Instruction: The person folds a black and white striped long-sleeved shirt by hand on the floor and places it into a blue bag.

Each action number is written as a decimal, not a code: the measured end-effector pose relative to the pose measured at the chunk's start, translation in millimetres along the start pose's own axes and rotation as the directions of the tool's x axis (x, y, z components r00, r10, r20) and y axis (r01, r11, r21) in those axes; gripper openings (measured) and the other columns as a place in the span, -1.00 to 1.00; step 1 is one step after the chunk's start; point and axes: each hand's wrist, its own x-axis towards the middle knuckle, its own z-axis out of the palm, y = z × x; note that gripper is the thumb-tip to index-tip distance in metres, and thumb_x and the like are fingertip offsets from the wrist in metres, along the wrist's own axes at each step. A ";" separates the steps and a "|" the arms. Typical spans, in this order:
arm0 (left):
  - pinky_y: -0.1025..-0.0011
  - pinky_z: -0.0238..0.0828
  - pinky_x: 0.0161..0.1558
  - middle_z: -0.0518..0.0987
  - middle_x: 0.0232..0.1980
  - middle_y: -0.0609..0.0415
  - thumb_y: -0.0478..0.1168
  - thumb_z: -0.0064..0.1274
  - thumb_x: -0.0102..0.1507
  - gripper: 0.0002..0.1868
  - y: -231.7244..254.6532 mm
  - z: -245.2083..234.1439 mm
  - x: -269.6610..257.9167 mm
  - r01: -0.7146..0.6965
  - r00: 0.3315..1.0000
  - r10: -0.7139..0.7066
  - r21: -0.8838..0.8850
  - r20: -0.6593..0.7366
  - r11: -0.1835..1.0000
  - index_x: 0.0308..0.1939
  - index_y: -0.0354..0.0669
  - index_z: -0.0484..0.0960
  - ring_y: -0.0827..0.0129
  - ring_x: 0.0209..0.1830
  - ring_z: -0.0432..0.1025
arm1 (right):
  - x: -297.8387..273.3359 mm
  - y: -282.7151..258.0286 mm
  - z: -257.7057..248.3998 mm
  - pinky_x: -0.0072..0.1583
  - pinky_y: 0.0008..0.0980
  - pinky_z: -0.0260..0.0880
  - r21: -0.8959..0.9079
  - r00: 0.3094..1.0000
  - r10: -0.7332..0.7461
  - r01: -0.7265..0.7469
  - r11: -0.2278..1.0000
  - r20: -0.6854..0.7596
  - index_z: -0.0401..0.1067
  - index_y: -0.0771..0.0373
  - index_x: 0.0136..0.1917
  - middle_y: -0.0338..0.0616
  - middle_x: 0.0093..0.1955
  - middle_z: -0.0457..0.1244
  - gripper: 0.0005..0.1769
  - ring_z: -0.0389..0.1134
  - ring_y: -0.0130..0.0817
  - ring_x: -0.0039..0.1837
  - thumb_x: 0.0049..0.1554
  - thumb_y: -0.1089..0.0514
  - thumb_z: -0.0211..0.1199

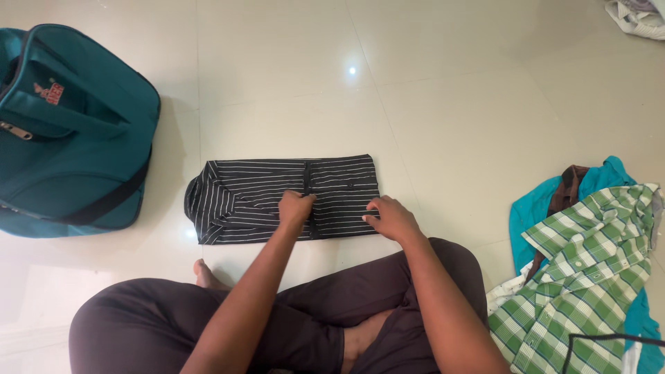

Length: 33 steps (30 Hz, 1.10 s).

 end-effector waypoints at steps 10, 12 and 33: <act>0.37 0.39 -0.34 0.61 -0.31 -0.10 -0.17 0.34 0.06 -0.67 3.0 29.5 0.3 0.209 0.970 -0.155 -0.323 0.185 0.923 -0.35 -0.44 0.65 0.28 -0.38 0.46 | 50.3 13.6 33.6 0.40 -0.16 0.32 0.028 0.997 0.054 -0.055 0.998 0.059 0.24 0.02 0.42 -0.17 0.49 0.02 -0.15 0.08 -0.15 0.52 -0.05 -0.03 0.55; 0.39 0.40 -0.34 0.58 -0.30 -0.06 -0.16 0.35 0.07 -0.65 4.8 33.1 3.8 0.231 0.964 -0.161 -0.361 0.213 0.904 -0.30 -0.43 0.64 0.30 -0.37 0.45 | 56.5 14.6 31.4 0.45 -0.15 0.24 0.044 0.999 0.035 -0.036 0.998 0.036 0.19 0.02 0.45 -0.18 0.51 -0.04 -0.09 0.00 -0.11 0.54 -0.07 0.01 0.58; 0.28 0.53 0.10 0.61 0.09 -0.33 -0.24 0.28 0.16 -0.39 54.3 30.2 3.7 0.151 0.967 -0.030 -0.472 0.254 0.869 0.19 -0.52 0.42 0.05 0.04 0.58 | 63.6 3.4 -2.4 0.33 -0.13 0.38 -0.082 0.994 0.083 -0.077 0.994 0.071 0.31 -0.08 0.39 -0.37 0.49 0.07 -0.31 0.17 -0.31 0.49 0.06 -0.23 0.40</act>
